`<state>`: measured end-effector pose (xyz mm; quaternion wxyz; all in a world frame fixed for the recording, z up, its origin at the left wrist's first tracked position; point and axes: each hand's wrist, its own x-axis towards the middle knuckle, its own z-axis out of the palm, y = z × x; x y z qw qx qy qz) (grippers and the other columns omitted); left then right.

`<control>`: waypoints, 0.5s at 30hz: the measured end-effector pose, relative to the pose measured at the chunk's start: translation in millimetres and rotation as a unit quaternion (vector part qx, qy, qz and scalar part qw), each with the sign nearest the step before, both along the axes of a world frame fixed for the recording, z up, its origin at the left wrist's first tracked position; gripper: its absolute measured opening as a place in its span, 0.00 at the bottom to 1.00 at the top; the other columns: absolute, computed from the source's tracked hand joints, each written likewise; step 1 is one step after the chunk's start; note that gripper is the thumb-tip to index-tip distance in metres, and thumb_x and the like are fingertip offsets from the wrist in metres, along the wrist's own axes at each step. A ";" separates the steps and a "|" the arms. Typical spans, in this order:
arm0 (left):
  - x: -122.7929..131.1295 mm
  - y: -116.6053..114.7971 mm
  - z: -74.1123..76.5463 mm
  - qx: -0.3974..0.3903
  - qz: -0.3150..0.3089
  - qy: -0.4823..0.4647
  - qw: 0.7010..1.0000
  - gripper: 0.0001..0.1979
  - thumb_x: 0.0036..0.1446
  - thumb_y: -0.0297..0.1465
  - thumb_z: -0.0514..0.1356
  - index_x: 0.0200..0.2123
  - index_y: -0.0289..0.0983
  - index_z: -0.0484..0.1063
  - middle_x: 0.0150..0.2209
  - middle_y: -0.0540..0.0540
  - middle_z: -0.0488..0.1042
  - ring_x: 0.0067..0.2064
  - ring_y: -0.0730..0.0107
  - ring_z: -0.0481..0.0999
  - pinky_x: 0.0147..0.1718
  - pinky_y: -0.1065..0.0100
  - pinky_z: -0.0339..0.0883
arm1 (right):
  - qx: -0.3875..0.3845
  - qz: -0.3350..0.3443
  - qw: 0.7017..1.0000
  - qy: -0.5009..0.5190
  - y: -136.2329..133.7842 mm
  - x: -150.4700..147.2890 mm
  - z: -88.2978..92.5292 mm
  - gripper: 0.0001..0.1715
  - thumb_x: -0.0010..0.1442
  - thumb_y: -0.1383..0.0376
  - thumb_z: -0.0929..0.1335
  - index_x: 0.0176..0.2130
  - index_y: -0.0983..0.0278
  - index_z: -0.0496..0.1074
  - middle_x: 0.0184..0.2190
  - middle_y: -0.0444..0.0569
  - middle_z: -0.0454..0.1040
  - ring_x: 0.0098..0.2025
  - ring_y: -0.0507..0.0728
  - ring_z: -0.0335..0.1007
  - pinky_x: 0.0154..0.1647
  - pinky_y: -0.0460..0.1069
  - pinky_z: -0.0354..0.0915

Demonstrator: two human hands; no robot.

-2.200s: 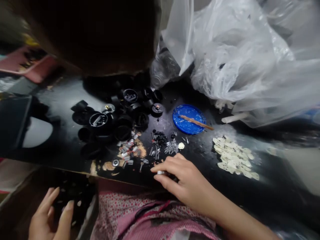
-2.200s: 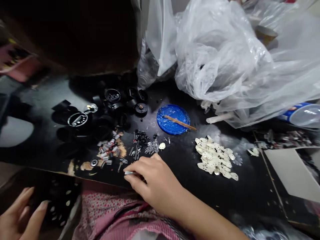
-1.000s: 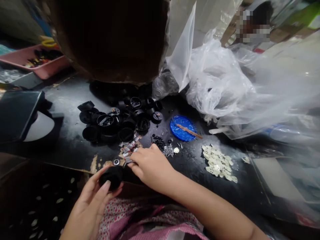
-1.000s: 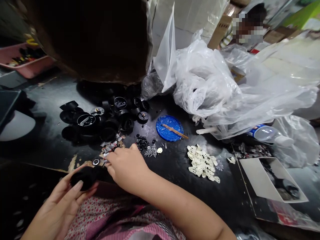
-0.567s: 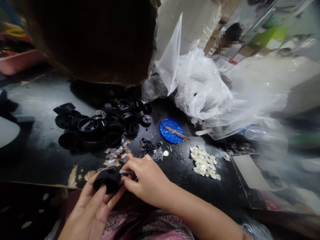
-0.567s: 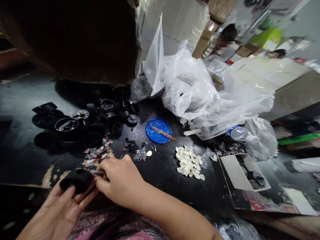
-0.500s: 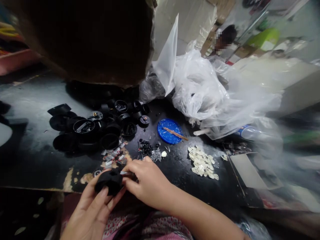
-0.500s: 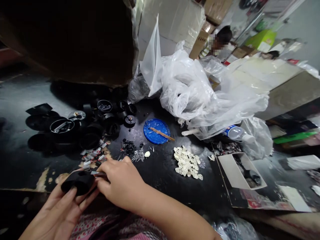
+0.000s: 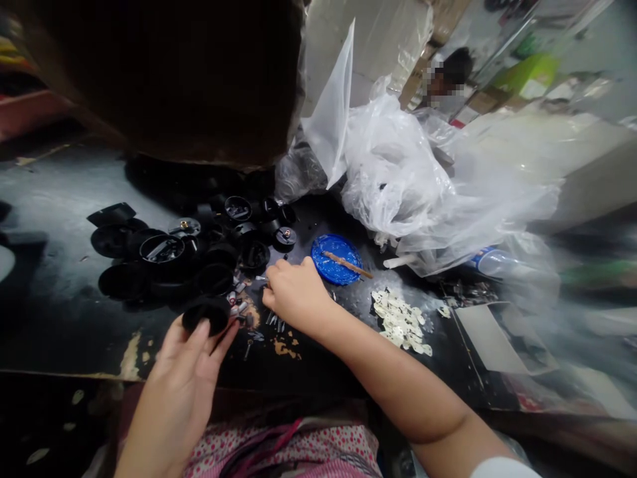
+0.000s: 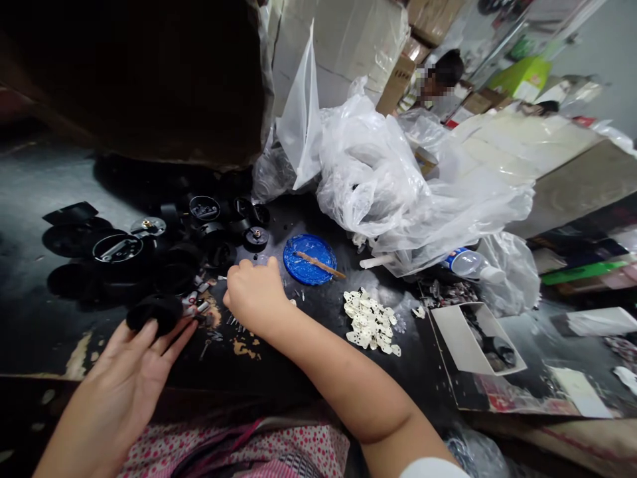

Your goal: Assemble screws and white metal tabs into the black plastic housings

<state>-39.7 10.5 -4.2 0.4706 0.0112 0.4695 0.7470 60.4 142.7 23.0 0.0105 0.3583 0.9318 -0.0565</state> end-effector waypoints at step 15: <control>31.6 4.2 13.2 -0.008 -0.025 -0.083 0.996 0.10 0.58 0.29 0.61 0.44 0.41 0.75 0.49 0.47 0.77 0.50 0.61 0.76 0.47 0.61 0.74 | -0.234 -0.068 0.912 0.330 -44.7 47.9 7.0 0.03 0.61 0.67 0.69 0.38 0.63 0.74 0.34 0.42 0.79 0.36 0.50 0.72 0.40 0.47 0.57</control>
